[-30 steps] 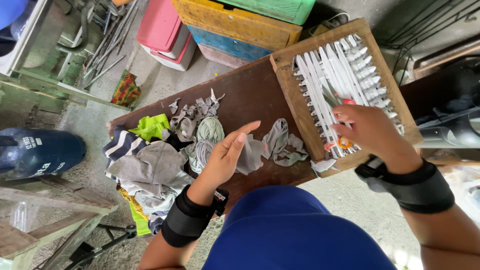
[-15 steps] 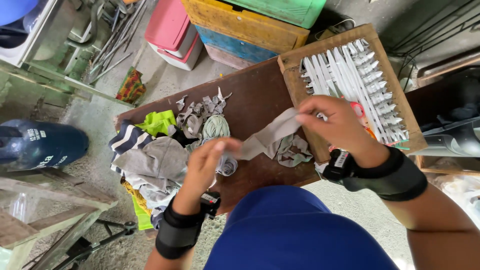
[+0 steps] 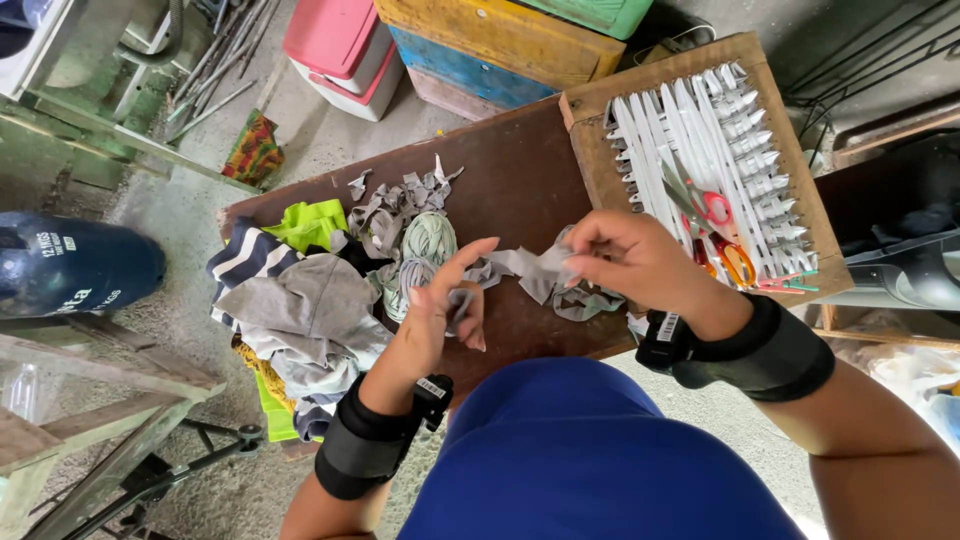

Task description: Cutting fabric scraps into strips and rolling them into balls.

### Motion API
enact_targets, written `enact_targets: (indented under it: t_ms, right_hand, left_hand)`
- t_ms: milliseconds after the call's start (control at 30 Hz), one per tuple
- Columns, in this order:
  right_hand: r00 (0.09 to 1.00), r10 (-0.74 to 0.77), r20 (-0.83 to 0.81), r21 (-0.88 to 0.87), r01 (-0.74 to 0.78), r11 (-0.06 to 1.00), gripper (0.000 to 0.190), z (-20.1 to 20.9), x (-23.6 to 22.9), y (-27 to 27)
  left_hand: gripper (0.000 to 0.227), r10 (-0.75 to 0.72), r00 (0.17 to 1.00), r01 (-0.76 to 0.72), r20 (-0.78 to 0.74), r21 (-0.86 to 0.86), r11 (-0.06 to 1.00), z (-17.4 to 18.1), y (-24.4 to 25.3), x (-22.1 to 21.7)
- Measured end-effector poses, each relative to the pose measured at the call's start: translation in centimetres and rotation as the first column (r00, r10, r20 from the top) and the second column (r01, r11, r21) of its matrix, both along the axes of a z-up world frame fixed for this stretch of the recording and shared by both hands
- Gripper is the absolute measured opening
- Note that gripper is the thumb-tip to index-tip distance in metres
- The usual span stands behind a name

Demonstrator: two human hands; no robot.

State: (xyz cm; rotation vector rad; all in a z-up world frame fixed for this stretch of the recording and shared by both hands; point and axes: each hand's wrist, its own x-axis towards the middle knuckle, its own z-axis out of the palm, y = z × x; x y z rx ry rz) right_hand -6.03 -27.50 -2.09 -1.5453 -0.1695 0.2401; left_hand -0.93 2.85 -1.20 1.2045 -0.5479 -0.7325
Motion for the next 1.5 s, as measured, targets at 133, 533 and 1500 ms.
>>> enact_targets:
  t_ms: [133, 533, 1500]
  right_hand:
    - [1.0, 0.026, -0.004, -0.023, -0.026, 0.999, 0.012, 1.5, 0.5, 1.9]
    - [0.943, 0.194, 0.27, -0.402, -0.073, 0.913, 0.012, 5.1, 1.6, 5.7]
    - [0.959, 0.26, -0.117, -0.644, -0.272, 0.715, 0.02, -3.5, 0.8, -1.7]
  left_hand:
    - [0.079, -0.01, 0.999, 0.007, 0.035, 0.092, 0.996, 0.7, -1.6, 0.3]
    - [0.021, -0.114, 0.652, -0.086, 0.75, 0.222, 0.971, 0.2, -2.2, 0.0]
    - [0.019, 0.045, 0.917, -0.148, 0.397, 0.233, 0.961, -0.8, 1.0, -0.7]
